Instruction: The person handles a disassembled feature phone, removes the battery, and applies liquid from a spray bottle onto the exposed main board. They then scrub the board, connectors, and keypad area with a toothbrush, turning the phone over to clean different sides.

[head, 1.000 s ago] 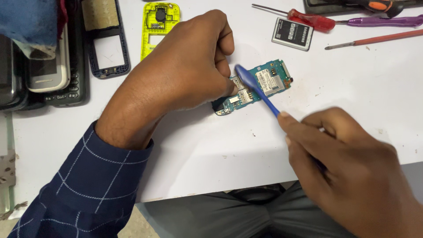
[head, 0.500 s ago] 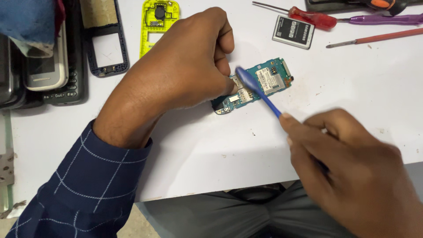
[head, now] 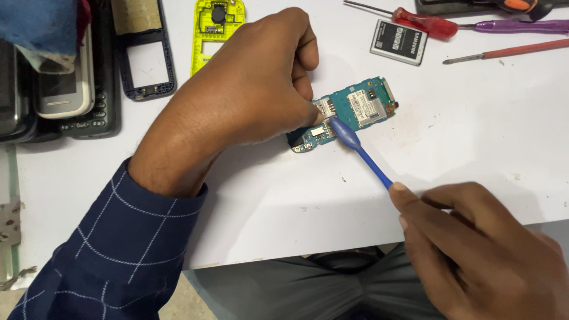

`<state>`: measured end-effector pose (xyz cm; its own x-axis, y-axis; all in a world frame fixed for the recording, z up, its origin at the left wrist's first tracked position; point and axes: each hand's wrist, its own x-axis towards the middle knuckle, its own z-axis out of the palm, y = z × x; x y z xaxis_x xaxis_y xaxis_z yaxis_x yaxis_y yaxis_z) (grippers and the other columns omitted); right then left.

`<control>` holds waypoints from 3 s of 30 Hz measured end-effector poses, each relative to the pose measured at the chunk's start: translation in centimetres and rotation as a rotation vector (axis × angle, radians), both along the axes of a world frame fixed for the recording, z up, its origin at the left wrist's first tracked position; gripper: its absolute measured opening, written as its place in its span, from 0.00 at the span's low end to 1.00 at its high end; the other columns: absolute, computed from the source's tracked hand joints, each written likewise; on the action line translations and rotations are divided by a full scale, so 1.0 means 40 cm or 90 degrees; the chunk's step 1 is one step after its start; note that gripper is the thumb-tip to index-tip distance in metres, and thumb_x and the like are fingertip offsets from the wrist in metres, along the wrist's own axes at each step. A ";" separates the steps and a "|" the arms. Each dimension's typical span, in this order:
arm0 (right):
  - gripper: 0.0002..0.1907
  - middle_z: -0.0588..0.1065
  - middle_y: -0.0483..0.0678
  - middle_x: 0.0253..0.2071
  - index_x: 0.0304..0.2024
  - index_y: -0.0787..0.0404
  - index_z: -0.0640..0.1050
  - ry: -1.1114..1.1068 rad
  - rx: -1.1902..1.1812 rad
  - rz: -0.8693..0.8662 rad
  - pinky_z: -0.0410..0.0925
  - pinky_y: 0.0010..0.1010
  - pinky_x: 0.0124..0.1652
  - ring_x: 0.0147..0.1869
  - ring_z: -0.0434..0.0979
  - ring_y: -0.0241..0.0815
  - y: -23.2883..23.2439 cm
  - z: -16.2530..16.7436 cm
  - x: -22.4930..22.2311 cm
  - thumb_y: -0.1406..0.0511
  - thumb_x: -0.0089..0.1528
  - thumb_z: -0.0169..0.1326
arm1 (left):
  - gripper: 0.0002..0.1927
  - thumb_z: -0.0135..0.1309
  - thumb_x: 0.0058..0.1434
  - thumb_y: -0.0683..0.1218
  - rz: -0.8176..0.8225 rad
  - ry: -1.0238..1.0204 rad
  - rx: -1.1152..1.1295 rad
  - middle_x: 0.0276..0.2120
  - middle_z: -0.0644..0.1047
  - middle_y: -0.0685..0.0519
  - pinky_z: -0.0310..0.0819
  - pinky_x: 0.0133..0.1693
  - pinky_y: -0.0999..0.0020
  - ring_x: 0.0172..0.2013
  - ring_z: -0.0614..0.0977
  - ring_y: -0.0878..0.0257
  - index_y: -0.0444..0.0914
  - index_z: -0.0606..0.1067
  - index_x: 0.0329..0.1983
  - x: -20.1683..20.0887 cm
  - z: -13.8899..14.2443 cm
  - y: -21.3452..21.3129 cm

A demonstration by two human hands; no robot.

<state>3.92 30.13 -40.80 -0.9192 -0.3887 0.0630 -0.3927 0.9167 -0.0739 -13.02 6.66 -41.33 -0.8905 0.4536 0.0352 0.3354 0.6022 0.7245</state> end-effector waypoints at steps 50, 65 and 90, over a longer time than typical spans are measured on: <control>0.17 0.76 0.54 0.36 0.53 0.63 0.82 -0.037 -0.141 -0.256 0.65 0.25 0.21 0.22 0.73 0.36 0.049 0.026 -0.022 0.69 0.60 0.61 | 0.26 0.72 0.43 0.56 0.064 0.059 -0.061 0.28 0.78 0.53 0.75 0.31 0.64 0.28 0.81 0.60 0.39 0.75 0.40 0.032 0.016 0.043; 0.17 0.77 0.49 0.36 0.54 0.59 0.82 -0.024 -0.139 -0.214 0.71 0.25 0.25 0.26 0.79 0.34 0.026 0.032 -0.067 0.67 0.61 0.60 | 0.19 0.74 0.45 0.53 0.030 0.242 -0.042 0.29 0.78 0.47 0.74 0.31 0.56 0.29 0.81 0.53 0.36 0.81 0.30 0.068 -0.017 0.095; 0.19 0.76 0.51 0.37 0.53 0.60 0.82 -0.058 -0.147 -0.185 0.67 0.23 0.24 0.26 0.75 0.33 0.080 -0.004 -0.023 0.70 0.58 0.61 | 0.19 0.74 0.45 0.53 0.039 0.231 -0.054 0.27 0.77 0.49 0.74 0.28 0.58 0.27 0.80 0.57 0.37 0.81 0.29 0.065 -0.022 0.101</control>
